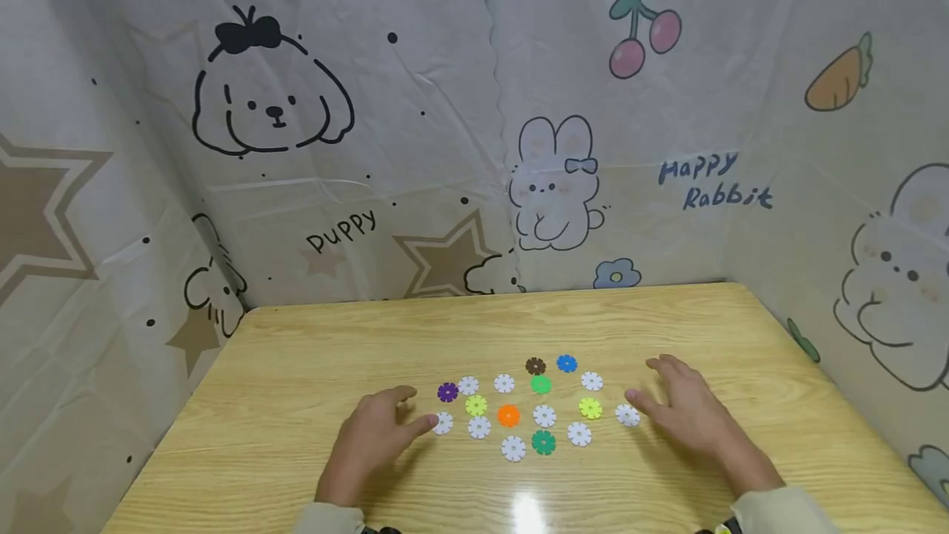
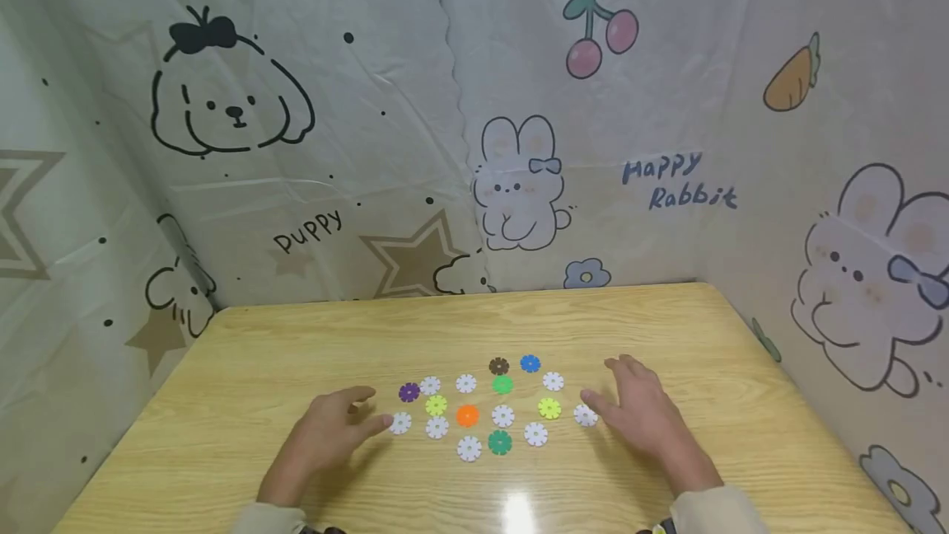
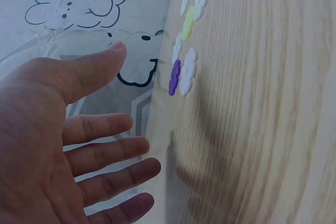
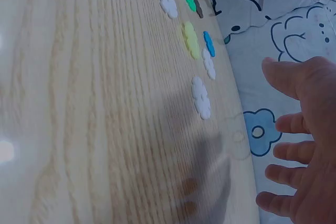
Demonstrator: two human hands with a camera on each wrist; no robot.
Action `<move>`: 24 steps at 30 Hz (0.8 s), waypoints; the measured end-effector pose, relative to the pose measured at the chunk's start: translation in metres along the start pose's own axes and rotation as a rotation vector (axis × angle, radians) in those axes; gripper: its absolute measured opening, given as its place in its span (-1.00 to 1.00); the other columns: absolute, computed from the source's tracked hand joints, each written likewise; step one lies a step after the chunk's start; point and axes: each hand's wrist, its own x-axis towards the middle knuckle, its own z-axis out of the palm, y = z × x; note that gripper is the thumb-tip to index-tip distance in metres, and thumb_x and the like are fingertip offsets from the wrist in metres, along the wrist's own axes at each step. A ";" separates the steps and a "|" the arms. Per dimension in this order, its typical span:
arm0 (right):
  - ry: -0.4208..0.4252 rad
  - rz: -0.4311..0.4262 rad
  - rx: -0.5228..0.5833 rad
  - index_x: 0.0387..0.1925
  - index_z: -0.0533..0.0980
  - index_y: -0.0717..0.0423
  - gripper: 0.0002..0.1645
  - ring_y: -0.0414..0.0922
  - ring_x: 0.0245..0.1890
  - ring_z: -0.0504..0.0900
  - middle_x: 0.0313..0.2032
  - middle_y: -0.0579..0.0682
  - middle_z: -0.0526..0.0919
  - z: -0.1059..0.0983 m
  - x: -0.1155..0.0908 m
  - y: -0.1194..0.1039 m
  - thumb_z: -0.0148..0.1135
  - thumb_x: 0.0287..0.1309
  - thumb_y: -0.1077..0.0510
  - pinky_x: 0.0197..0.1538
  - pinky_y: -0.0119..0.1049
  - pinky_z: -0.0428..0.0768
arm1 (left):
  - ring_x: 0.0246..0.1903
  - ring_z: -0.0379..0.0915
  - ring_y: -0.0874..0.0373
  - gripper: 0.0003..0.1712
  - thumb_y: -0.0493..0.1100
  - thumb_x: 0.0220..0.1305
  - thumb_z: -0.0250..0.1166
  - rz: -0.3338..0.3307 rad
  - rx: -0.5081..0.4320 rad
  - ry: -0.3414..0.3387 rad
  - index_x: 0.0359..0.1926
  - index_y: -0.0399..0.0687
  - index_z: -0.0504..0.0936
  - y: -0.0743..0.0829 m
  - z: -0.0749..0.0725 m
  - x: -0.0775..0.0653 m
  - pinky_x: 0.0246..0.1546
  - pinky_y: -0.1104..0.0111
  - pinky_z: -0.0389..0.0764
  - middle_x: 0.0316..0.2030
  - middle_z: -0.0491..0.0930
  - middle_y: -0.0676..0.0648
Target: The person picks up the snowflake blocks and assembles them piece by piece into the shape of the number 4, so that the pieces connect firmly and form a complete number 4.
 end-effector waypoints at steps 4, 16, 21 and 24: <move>0.020 -0.036 0.000 0.20 0.37 0.53 -0.22 0.51 0.21 0.28 0.22 0.59 0.31 0.001 0.000 -0.005 0.27 0.32 -0.10 0.20 0.39 0.28 | 0.12 0.48 -0.24 -0.30 0.20 0.20 0.41 0.003 -0.010 0.003 0.17 -0.19 0.61 0.003 0.002 0.000 0.06 -0.17 0.47 0.07 0.63 -0.21; 0.023 -0.046 0.031 0.10 0.49 0.42 -0.39 0.41 0.18 0.41 0.12 0.43 0.50 0.007 -0.003 -0.020 0.37 0.25 0.01 0.18 0.30 0.36 | 0.00 0.57 -0.15 -0.40 0.11 0.17 0.47 0.031 -0.018 0.026 0.09 -0.21 0.65 0.008 0.015 0.002 0.00 -0.08 0.55 -0.05 0.68 -0.15; 0.039 -0.043 0.038 0.06 0.52 0.40 -0.44 0.40 0.17 0.42 0.11 0.41 0.52 0.009 -0.006 -0.024 0.39 0.22 0.05 0.19 0.30 0.36 | -0.07 0.60 -0.11 -0.42 0.10 0.16 0.48 0.046 -0.015 0.032 0.06 -0.22 0.66 0.012 0.019 0.004 -0.07 -0.04 0.58 -0.11 0.70 -0.13; 0.040 -0.043 0.039 0.05 0.54 0.39 -0.46 0.38 0.17 0.44 0.10 0.38 0.54 0.011 -0.006 -0.027 0.39 0.21 0.05 0.19 0.29 0.37 | -0.12 0.61 -0.09 -0.43 0.08 0.14 0.49 0.069 -0.001 0.047 0.03 -0.23 0.68 0.013 0.022 0.005 -0.11 -0.02 0.60 -0.15 0.70 -0.12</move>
